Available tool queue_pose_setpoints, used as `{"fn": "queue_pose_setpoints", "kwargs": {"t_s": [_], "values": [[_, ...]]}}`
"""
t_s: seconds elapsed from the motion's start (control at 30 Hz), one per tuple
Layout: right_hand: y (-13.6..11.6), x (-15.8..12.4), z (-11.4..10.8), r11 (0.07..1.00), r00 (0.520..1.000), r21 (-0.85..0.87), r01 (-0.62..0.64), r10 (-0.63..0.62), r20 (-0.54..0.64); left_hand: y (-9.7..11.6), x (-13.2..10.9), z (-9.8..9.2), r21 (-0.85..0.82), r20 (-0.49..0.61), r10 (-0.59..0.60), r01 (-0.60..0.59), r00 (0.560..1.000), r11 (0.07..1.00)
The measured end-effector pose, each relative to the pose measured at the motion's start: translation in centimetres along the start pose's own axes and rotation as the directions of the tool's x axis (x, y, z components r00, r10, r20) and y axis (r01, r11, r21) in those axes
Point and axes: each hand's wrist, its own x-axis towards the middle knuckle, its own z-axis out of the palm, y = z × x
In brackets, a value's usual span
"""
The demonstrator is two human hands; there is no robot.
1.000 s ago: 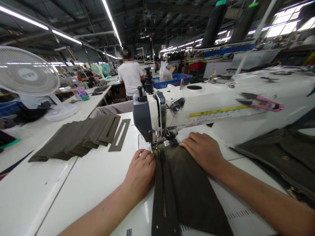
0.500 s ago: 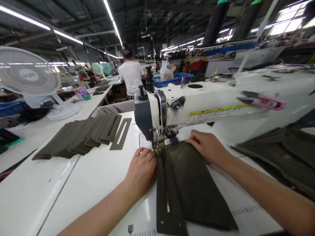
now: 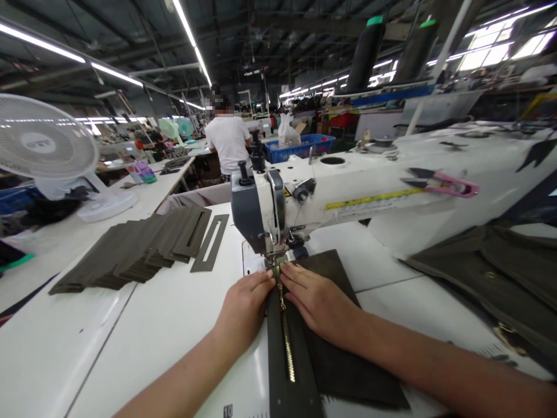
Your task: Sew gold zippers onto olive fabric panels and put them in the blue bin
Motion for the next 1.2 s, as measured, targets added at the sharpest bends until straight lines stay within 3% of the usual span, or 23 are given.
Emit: {"fn": "queue_pose_setpoints", "kwargs": {"t_s": [0.17, 0.47, 0.87, 1.07, 1.2], "values": [[0.6, 0.1, -0.7, 0.999, 0.999, 0.019, 0.026, -0.026, 0.024, -0.3, 0.6, -0.2, 0.023, 0.047, 0.121, -0.122, 0.992, 0.992], [0.5, 0.2, -0.6, 1.000, 0.999, -0.014, 0.012, -0.012, 0.041, -0.1, 0.9, -0.6, 0.058, 0.086, 0.126, -0.131, 0.988, 0.990], [1.9, 0.2, -0.2, 0.995, 0.998, 0.075, 0.068, -0.069, 0.003, 0.5, 1.2, -0.4, 0.084, 0.180, -0.031, 0.016, 0.983, 0.996], [1.9, 0.9, -0.9, 0.959, 0.997, 0.276, -0.068, 0.071, 0.000, 0.5, 1.2, -0.5, 0.102, 0.201, -0.116, 0.097, 0.973, 0.990], [0.9, 1.3, -1.2, 0.840, 0.964, 0.477, -0.259, 0.253, 0.078, 0.6, 0.8, -1.0, 0.080, 0.189, -0.061, 0.046, 0.980, 0.996]]}}
